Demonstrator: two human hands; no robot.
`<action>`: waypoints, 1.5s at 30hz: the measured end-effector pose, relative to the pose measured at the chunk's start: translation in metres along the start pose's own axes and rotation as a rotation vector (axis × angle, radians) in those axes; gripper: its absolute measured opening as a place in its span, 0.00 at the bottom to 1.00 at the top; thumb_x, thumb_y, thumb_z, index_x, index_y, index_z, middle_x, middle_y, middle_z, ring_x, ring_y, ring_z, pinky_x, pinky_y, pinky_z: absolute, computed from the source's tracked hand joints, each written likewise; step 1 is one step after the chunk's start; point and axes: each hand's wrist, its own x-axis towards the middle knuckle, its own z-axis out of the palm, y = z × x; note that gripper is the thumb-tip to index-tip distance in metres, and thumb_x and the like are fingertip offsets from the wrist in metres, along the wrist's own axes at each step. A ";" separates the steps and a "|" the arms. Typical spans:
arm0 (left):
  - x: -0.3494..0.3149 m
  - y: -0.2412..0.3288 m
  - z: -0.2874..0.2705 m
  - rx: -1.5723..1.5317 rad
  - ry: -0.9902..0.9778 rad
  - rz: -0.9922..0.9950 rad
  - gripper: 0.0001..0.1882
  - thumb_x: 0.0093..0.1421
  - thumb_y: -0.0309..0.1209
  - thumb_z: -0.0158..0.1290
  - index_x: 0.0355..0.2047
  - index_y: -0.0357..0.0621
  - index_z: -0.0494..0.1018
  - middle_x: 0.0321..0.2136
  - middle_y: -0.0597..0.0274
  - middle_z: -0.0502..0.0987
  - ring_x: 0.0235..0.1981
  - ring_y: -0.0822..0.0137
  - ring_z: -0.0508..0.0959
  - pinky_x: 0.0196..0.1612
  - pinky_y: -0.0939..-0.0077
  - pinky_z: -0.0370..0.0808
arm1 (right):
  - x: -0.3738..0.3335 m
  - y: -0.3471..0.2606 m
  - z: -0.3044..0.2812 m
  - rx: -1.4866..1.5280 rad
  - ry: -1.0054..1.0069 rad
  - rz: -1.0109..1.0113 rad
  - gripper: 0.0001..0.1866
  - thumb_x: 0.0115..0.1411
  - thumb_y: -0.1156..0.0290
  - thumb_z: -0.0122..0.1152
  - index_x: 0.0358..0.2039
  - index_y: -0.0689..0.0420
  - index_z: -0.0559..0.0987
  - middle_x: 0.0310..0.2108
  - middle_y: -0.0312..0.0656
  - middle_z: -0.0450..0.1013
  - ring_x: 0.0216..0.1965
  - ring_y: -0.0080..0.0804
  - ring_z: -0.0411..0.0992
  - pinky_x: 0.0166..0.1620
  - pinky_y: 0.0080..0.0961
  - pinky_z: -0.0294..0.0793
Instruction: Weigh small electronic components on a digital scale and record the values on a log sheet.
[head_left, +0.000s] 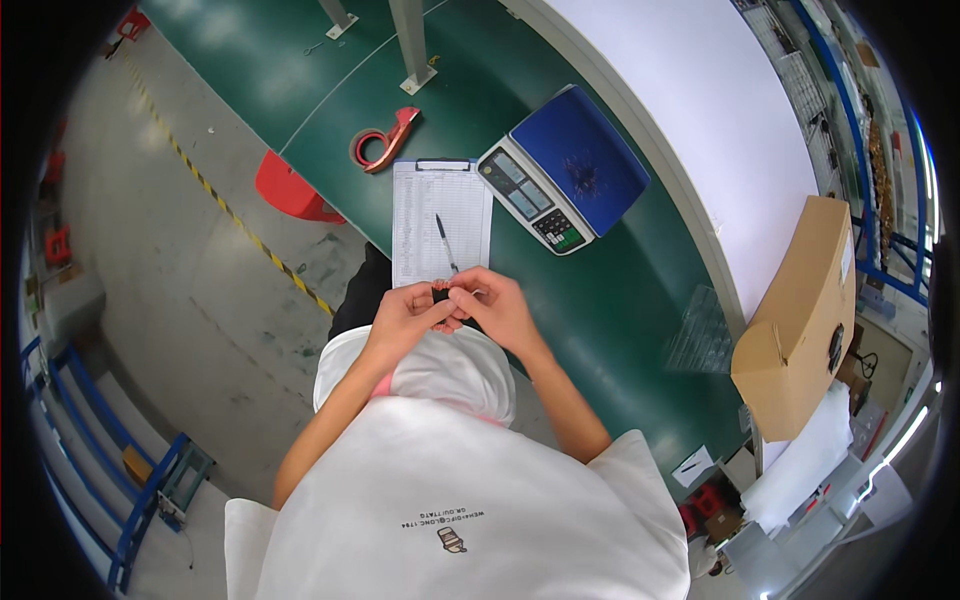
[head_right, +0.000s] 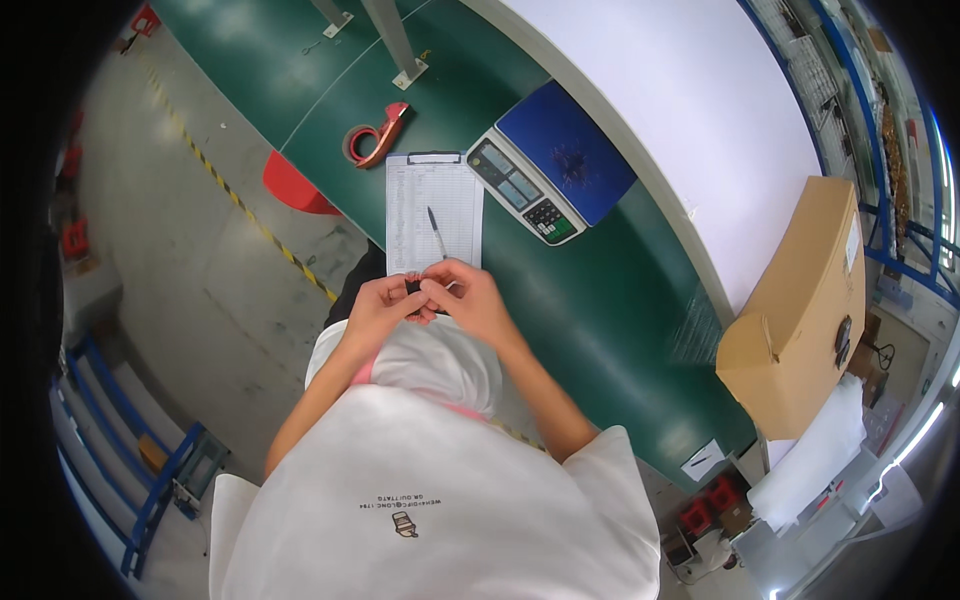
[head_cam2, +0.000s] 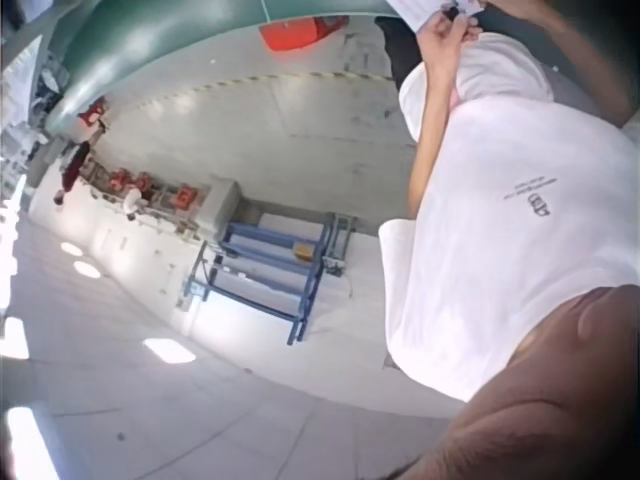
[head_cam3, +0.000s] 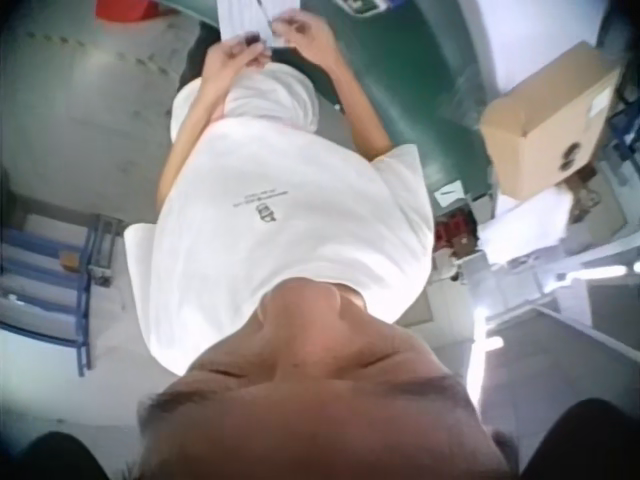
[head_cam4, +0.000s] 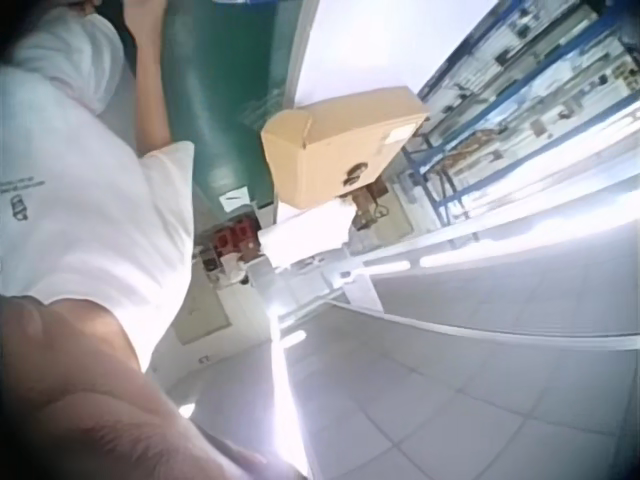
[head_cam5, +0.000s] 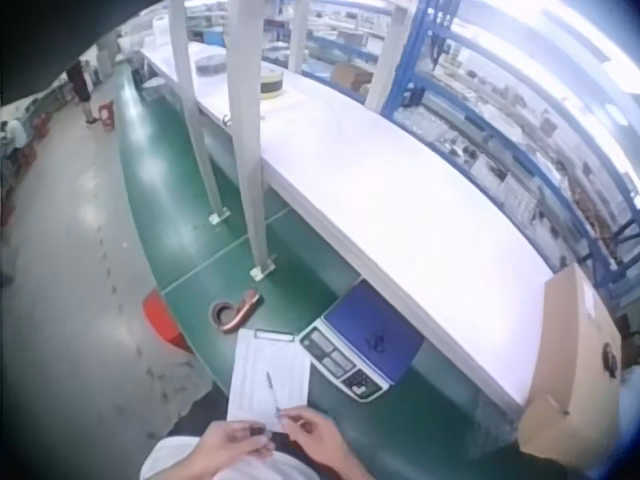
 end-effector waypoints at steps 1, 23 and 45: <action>0.001 0.001 0.002 0.006 -0.006 -0.005 0.12 0.65 0.26 0.54 0.45 0.30 0.74 0.32 0.55 0.81 0.33 0.69 0.82 0.37 0.77 0.78 | -0.004 -0.002 0.004 0.042 0.036 -0.010 0.06 0.63 0.77 0.60 0.40 0.65 0.77 0.33 0.37 0.75 0.34 0.20 0.73 0.37 0.18 0.75; -0.006 -0.005 0.006 -0.036 0.076 0.034 0.13 0.64 0.24 0.53 0.47 0.29 0.72 0.33 0.55 0.81 0.31 0.68 0.81 0.37 0.76 0.78 | -0.011 0.001 -0.005 0.091 0.043 0.024 0.05 0.63 0.76 0.59 0.37 0.64 0.77 0.30 0.35 0.74 0.30 0.19 0.70 0.34 0.17 0.71; -0.006 -0.002 0.003 -0.052 0.083 0.032 0.09 0.64 0.25 0.53 0.42 0.33 0.75 0.30 0.59 0.81 0.28 0.71 0.79 0.34 0.78 0.75 | -0.013 0.001 0.013 0.154 0.091 -0.241 0.03 0.63 0.81 0.57 0.37 0.63 0.73 0.35 0.40 0.74 0.37 0.21 0.73 0.39 0.21 0.77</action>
